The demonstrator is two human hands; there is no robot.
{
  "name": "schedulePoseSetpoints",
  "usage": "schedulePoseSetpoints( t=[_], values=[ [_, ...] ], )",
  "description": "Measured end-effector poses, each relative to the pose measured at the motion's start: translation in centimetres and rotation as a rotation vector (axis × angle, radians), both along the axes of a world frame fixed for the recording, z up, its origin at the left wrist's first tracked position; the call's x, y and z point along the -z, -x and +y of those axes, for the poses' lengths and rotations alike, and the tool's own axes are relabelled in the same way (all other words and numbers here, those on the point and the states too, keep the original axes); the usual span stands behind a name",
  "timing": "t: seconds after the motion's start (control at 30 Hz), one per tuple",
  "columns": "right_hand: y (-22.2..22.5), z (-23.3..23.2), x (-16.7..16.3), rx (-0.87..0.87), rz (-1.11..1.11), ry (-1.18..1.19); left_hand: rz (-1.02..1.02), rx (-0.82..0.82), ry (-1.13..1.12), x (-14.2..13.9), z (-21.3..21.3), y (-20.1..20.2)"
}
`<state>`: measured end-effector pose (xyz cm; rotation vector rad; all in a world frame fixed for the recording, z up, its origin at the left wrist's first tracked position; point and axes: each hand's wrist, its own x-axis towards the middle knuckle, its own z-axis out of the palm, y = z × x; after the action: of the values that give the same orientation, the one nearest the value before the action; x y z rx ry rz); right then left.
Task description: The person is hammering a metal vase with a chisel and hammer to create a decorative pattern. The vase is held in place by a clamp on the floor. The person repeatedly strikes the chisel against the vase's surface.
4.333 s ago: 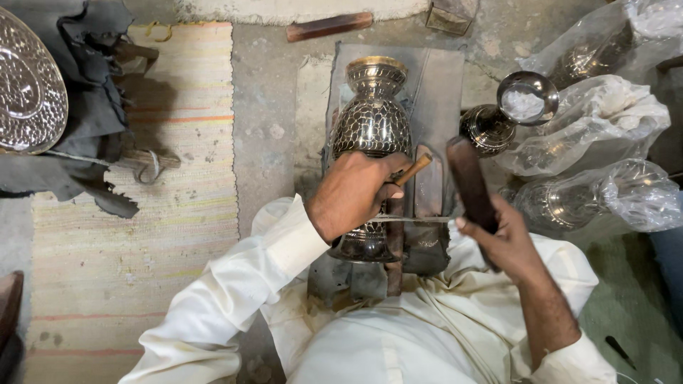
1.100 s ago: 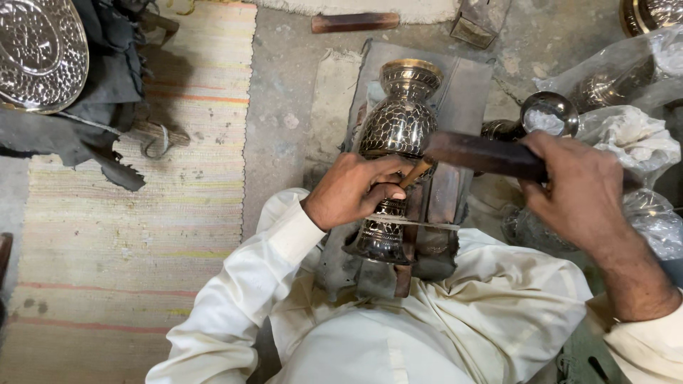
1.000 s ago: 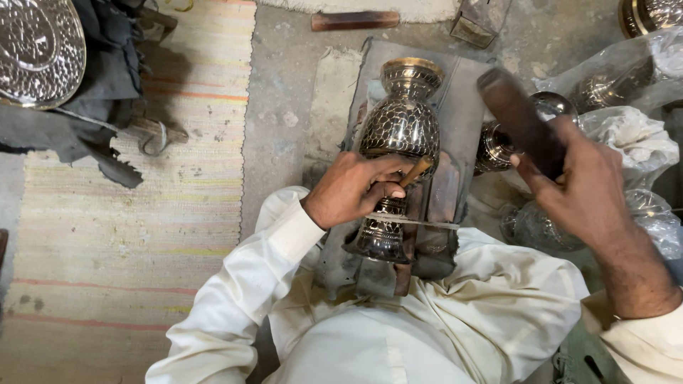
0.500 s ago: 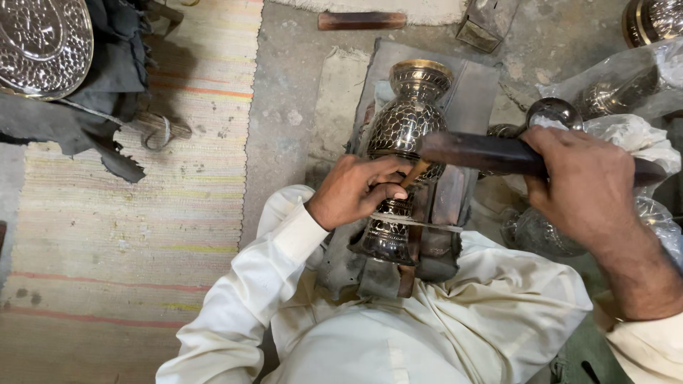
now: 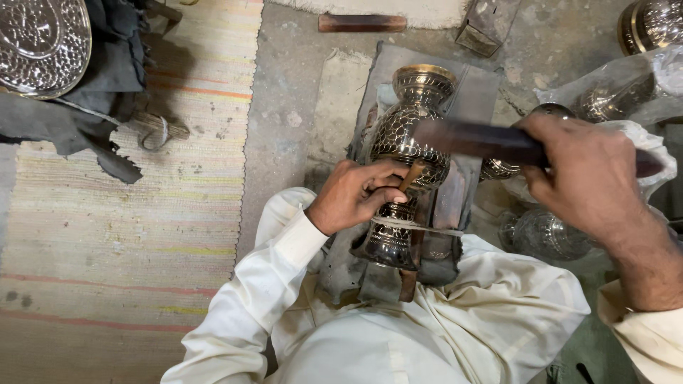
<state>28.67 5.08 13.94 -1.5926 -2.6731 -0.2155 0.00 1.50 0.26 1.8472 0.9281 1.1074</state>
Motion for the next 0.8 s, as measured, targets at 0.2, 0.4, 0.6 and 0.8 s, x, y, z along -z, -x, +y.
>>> schedulePoseSetpoints(
  t=[0.2,0.4,0.6,0.8],
  values=[
    [0.1,0.4,-0.4,-0.026,-0.061,0.011,-0.009,-0.01,0.001,0.6,0.0,-0.1],
    [0.3,-0.1,-0.6,-0.039,-0.132,-0.053,-0.007,-0.053,-0.019,1.1,-0.3,-0.2],
    [0.2,0.5,-0.8,-0.013,-0.156,0.02,-0.134,-0.02,0.082,1.7,-0.6,-0.2],
    [0.7,1.2,-1.3,0.018,-0.117,0.021,-0.155,-0.026,0.056,2.3,-0.6,-0.4]
  ],
)
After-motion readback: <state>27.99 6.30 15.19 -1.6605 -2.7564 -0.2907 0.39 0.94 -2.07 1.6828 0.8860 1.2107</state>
